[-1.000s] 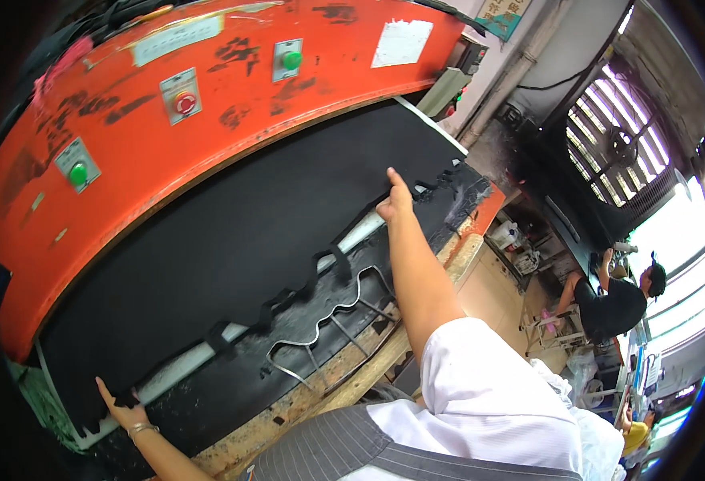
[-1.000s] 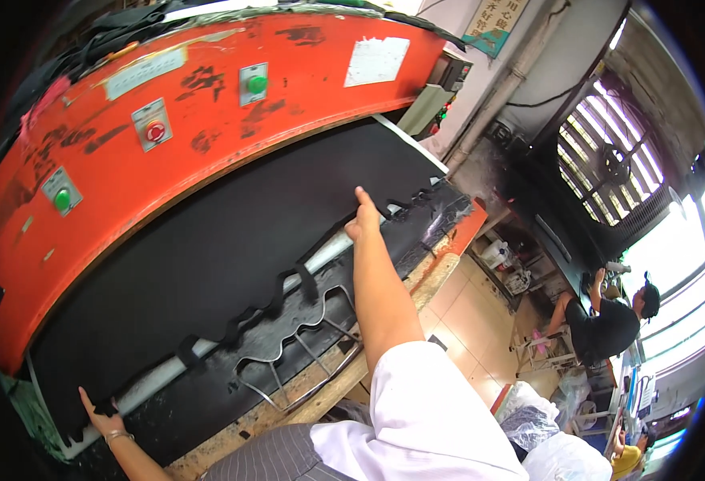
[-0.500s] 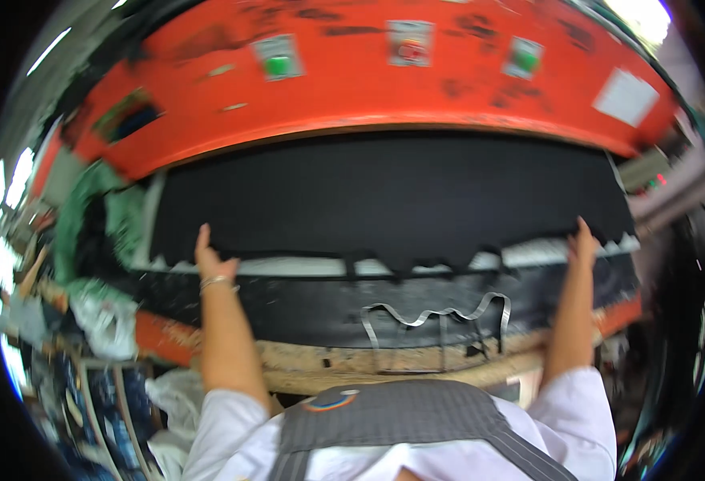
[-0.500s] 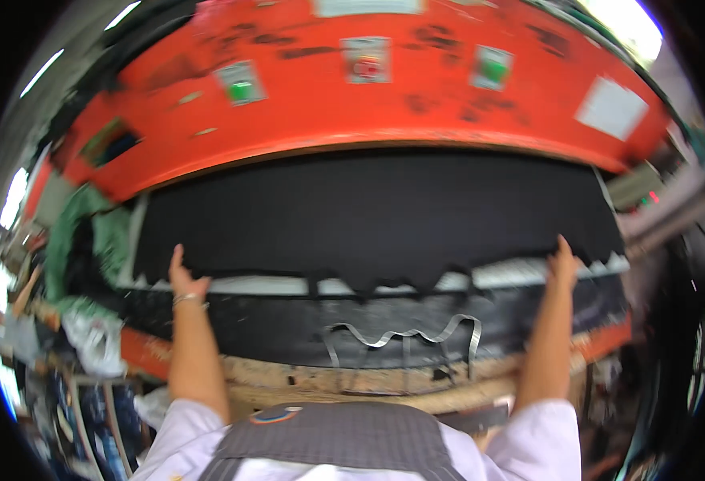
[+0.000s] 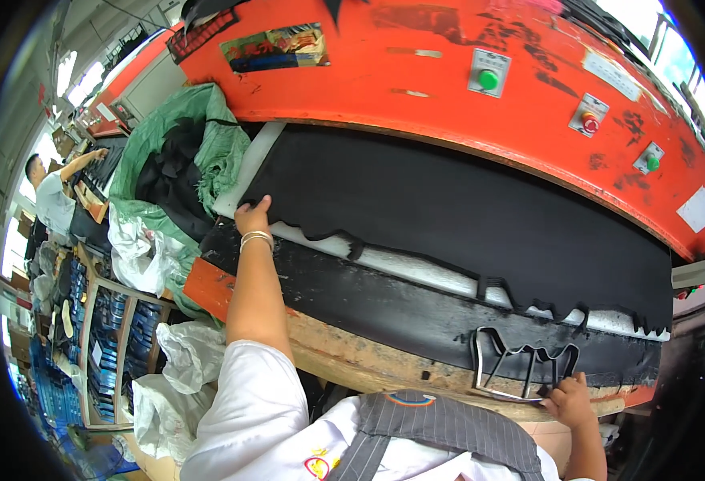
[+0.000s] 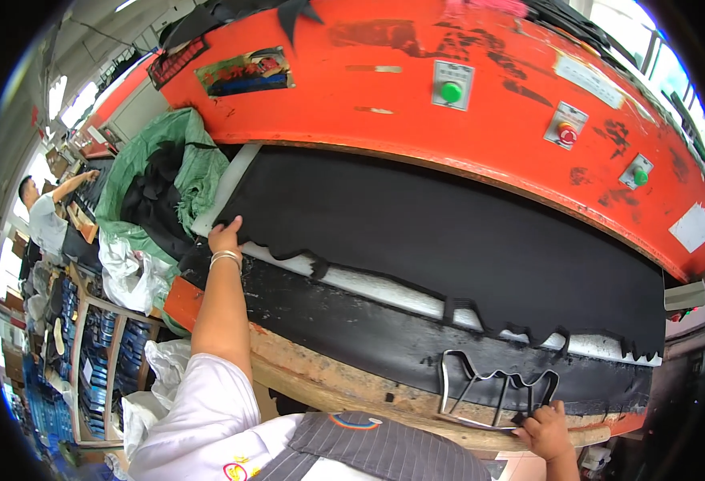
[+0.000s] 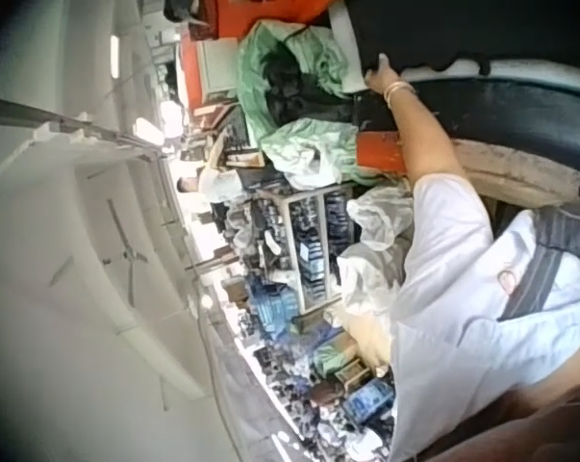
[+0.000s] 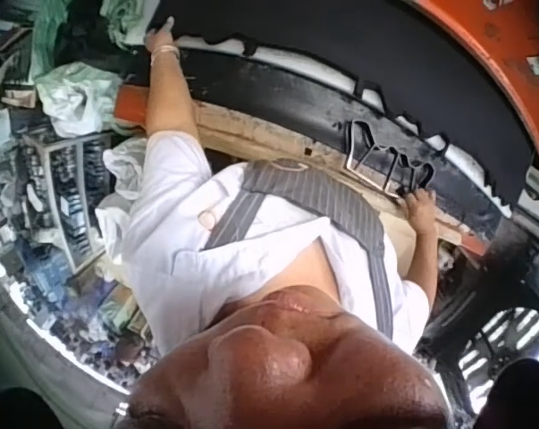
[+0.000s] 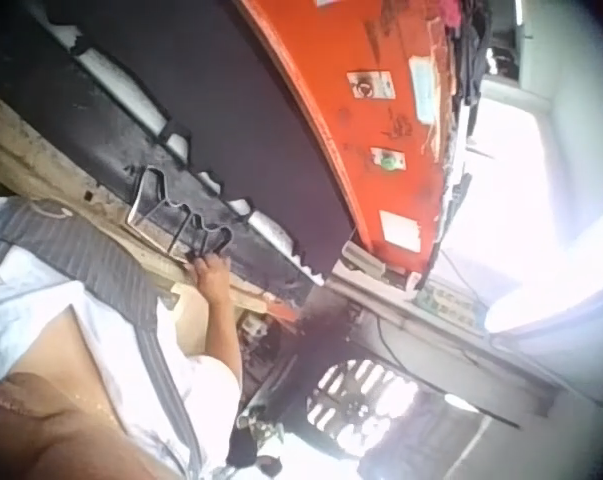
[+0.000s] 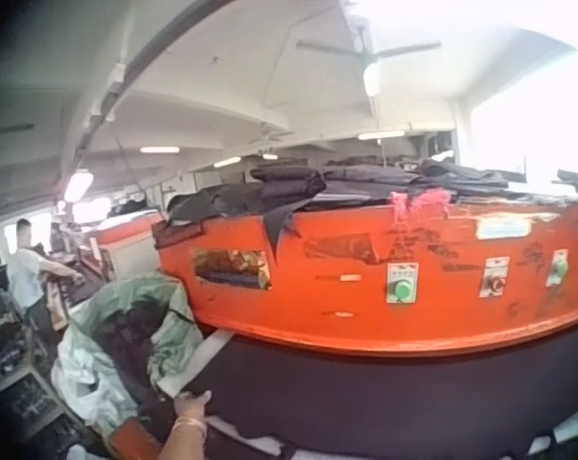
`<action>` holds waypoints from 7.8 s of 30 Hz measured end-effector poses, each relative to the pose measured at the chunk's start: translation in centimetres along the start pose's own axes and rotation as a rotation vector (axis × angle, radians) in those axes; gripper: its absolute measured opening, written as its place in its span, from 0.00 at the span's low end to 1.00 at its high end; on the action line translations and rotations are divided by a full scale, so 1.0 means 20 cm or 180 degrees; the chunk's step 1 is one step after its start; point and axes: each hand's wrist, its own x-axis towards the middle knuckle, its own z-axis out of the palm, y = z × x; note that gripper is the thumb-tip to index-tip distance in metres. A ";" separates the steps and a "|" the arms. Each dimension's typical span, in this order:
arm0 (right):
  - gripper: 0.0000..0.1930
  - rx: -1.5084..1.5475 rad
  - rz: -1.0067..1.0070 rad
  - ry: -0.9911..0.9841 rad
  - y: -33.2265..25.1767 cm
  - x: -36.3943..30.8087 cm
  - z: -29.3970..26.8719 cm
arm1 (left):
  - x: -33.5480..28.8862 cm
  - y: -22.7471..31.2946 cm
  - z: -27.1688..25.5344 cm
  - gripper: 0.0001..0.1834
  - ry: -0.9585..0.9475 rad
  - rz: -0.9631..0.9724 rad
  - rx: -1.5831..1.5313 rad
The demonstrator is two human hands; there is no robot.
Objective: Cutting shoe upper components from large sheets of black material using a manual cutting machine and scissors.
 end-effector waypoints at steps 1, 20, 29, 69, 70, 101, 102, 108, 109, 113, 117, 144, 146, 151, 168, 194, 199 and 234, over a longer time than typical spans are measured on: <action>0.18 -0.0037 0.0047 -0.0046 -0.08 0.02 0.00 | 0.00 -0.01 0.02 0.41 0.0152 0.0553 0.1067; 0.15 0.0120 -0.1151 0.2120 -1.48 2.68 -0.04 | 0.71 -0.03 -0.35 0.15 -0.1857 0.3116 0.1432; 0.17 -0.0071 -0.1084 0.1740 -1.42 2.95 0.15 | 0.81 -0.03 -0.30 0.16 -0.1939 0.2953 0.1497; 0.34 0.0584 0.3085 0.6430 0.92 1.19 -1.09 | -1.13 0.95 0.95 0.16 -0.5028 0.3201 -0.0858; 0.34 0.0361 0.3549 0.6227 0.97 1.25 -1.08 | -1.13 0.97 0.98 0.16 -0.5003 0.3183 -0.0851; 0.17 -0.0545 0.0419 0.5966 -0.03 2.20 -0.84 | -0.83 0.21 -0.08 0.10 -0.3748 0.2858 0.2059; 0.15 -0.0313 -0.0005 0.5668 -0.12 2.31 -0.81 | -0.80 0.22 -0.08 0.10 -0.4048 0.2725 0.2204; 0.17 0.0529 -0.0881 0.2348 -0.49 2.80 -0.45 | -0.40 0.32 -0.02 0.14 -0.6178 0.1091 0.1792; 0.18 0.0526 -0.1006 0.1848 -0.58 2.86 -0.34 | -0.27 0.25 -0.07 0.11 -0.5445 0.0613 0.1353; 0.18 0.0519 -0.1437 0.1155 -1.04 3.08 -0.07 | 0.41 0.23 -0.06 0.10 -0.2402 0.2808 0.1432; 0.21 -0.0031 -0.0905 0.0043 -1.28 3.20 0.04 | 0.81 0.13 -0.07 0.10 -0.3011 0.3058 0.1578; 0.13 0.0423 -0.0457 -0.1597 -1.36 3.48 -0.18 | 0.96 0.26 0.20 0.06 -0.4172 0.2919 0.1539; 0.18 0.0381 -0.0448 -0.1546 -1.37 3.50 -0.18 | 0.99 0.32 0.25 0.05 -0.4099 0.2860 0.1404; 0.21 0.0652 -0.0056 -0.2323 -1.24 3.69 -0.20 | 0.96 0.65 0.48 0.08 -0.3447 0.3875 0.0597; 0.26 0.0573 0.0269 -0.0821 -1.16 3.64 -0.33 | 1.12 0.10 0.50 0.11 -0.2233 0.3231 0.1667; 0.17 0.0623 0.0580 0.1859 -0.75 3.46 0.23 | 1.19 -0.05 0.68 0.10 -0.2207 0.3314 0.1809; 0.16 0.0840 0.0477 0.1849 -0.75 3.44 0.14 | 1.19 -0.01 0.71 0.09 -0.2155 0.3408 0.2011; 0.23 0.0667 0.0030 0.3975 -0.02 2.07 -0.84 | -0.61 0.31 -0.25 0.14 -0.3937 0.2424 0.2524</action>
